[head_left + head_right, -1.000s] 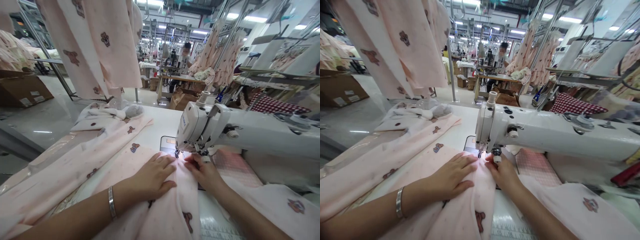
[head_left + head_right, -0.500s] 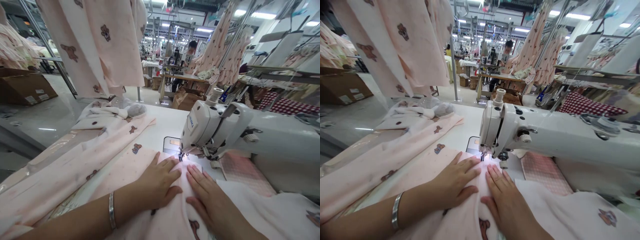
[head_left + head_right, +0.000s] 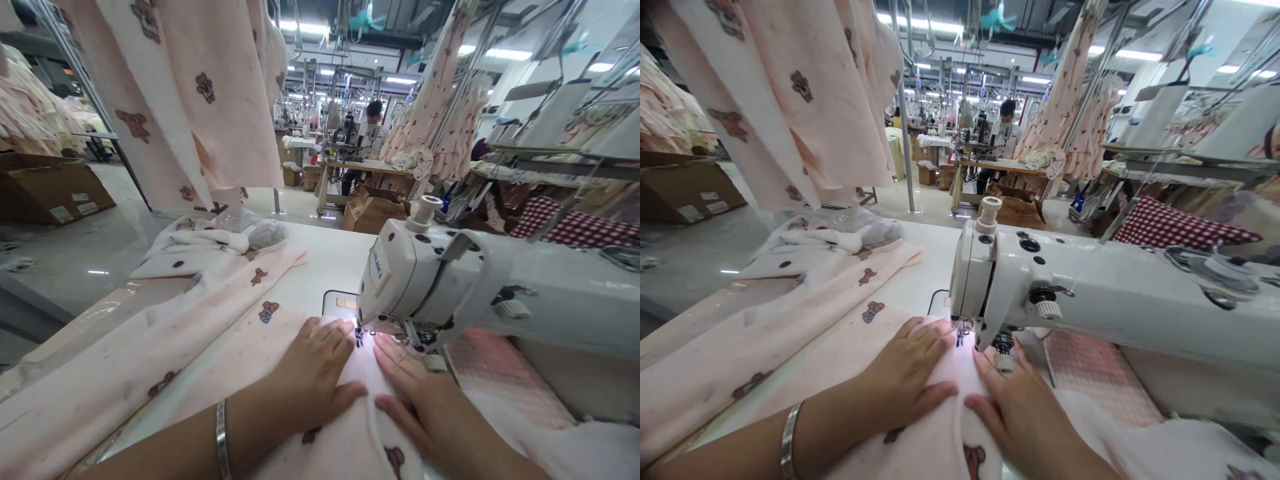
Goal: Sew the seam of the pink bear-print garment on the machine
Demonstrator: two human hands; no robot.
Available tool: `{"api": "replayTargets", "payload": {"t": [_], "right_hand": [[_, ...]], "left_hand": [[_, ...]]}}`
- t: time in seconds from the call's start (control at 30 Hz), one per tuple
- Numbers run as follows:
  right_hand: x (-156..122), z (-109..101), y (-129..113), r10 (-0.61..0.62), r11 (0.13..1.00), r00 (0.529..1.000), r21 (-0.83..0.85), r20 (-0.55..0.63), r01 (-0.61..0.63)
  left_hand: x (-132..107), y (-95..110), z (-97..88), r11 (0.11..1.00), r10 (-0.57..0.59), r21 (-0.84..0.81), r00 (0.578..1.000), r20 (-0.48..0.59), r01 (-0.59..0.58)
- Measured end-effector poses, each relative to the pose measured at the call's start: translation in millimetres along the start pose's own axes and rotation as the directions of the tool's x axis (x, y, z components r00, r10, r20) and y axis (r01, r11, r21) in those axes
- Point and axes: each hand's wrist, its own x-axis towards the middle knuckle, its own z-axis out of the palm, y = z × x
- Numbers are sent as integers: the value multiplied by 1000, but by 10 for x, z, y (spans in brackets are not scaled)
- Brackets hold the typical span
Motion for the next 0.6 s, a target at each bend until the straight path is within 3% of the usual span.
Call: {"api": "replayTargets", "payload": {"t": [0.23, 0.43, 0.6], "right_hand": [[93, -31, 81, 12, 1000, 999, -20, -33, -13], [159, -53, 118, -108, 973, 993, -203, 40, 113], [84, 69, 241, -21, 982, 996, -184, 92, 38]], "left_hand": [[91, -114, 75, 999, -36, 5, 998, -54, 37], [144, -173, 72, 1000, -11, -14, 995, -102, 10], [158, -189, 89, 1000, -15, -15, 992, -128, 13]]}}
